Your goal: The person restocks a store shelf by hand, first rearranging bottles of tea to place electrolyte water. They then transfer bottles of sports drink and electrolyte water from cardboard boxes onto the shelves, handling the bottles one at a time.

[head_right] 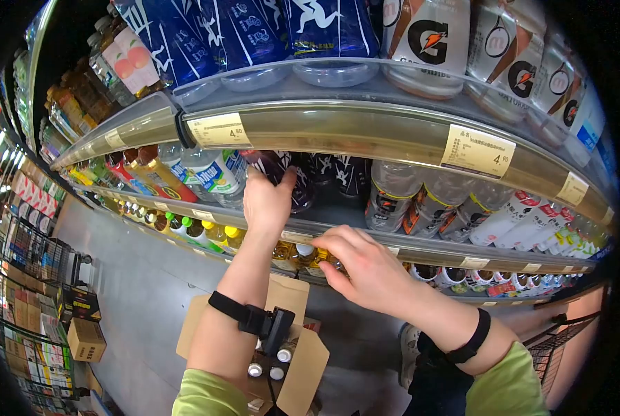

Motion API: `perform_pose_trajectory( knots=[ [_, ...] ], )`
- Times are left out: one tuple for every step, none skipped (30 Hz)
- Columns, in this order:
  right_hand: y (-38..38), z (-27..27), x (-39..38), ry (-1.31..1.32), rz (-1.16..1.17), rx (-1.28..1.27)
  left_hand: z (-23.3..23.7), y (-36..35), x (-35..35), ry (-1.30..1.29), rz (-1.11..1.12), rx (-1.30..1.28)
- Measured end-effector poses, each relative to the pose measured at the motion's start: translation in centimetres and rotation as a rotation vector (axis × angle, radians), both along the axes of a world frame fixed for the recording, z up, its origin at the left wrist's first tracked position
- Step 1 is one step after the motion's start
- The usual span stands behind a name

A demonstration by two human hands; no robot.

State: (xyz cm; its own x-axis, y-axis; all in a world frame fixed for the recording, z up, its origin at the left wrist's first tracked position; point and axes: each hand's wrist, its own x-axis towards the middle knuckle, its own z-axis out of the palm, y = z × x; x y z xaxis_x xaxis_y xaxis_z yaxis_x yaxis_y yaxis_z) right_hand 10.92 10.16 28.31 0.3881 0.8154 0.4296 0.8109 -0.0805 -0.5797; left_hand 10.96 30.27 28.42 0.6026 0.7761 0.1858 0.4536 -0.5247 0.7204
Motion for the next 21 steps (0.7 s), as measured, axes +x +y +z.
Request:
perform_pose_trajectory(
  knots=[
    [0.1,-0.1,0.1,-0.008,-0.009,-0.001,-0.3,0.1,0.2,-0.020,0.006,0.024],
    [0.2,-0.2,0.2,-0.015,-0.019,-0.002,-0.5,0.1,0.3,-0.039,0.011,0.048],
    [0.4,-0.5,0.3,-0.013,-0.021,-0.003,-0.6,0.0,0.3,-0.038,0.009,0.047],
    [0.7,-0.8,0.5,-0.023,-0.039,0.008,-0.5,-0.1,0.2,-0.035,0.015,0.069],
    [0.9,-1.1,0.6,-0.033,-0.058,0.017,-0.4,-0.1,0.1,-0.031,0.020,0.091],
    [1.3,-1.3,0.8,-0.034,-0.060,0.016,-0.2,-0.1,0.2,-0.033,0.018,0.090],
    [1.6,-1.5,1.0,-0.043,-0.081,0.016,-0.1,0.0,0.2,-0.017,0.019,0.122],
    [1.8,-1.8,1.2,-0.051,-0.101,0.014,-0.1,0.1,0.1,0.001,0.020,0.153],
    [2.1,-2.2,1.4,-0.046,-0.103,0.012,0.0,0.6,0.3,0.019,0.006,0.162],
    [2.5,-2.5,1.6,-0.048,-0.106,0.014,-0.2,0.8,0.5,0.023,0.006,0.160],
    [2.7,-2.6,1.7,-0.052,-0.106,0.016,-0.5,1.1,0.8,0.006,0.004,0.198],
    [2.9,-2.6,1.7,-0.053,-0.103,0.017,-0.7,1.4,1.0,-0.014,0.003,0.238],
    [3.0,-2.6,1.7,-0.058,-0.108,0.009,-0.9,1.5,1.1,-0.037,0.001,0.247],
    [3.0,-2.6,1.7,-0.062,-0.115,0.001,-1.0,1.6,1.3,-0.037,0.002,0.247],
    [3.1,-2.7,1.6,-0.061,-0.115,-0.001,-1.1,1.6,1.5,-0.022,-0.004,0.256],
    [3.3,-2.9,1.6,-0.063,-0.132,0.006,-1.1,1.6,1.6,-0.007,-0.010,0.263],
    [3.4,-3.1,1.7,-0.067,-0.150,0.013,-1.3,1.6,1.7,-0.007,-0.010,0.260],
    [3.5,-3.3,1.8,-0.066,-0.150,0.012,-1.5,1.6,1.7,-0.027,-0.005,0.273],
    [3.6,-3.5,1.9,-0.061,-0.158,0.000,-1.6,1.6,1.7,-0.047,-0.001,0.286],
    [3.8,-3.7,2.0,-0.056,-0.166,-0.010,-1.7,1.6,1.8,-0.047,-0.001,0.286],
    [4.0,-4.0,2.1,-0.057,-0.166,-0.011,-1.7,1.6,1.8,-0.064,-0.001,0.293]
  ],
)
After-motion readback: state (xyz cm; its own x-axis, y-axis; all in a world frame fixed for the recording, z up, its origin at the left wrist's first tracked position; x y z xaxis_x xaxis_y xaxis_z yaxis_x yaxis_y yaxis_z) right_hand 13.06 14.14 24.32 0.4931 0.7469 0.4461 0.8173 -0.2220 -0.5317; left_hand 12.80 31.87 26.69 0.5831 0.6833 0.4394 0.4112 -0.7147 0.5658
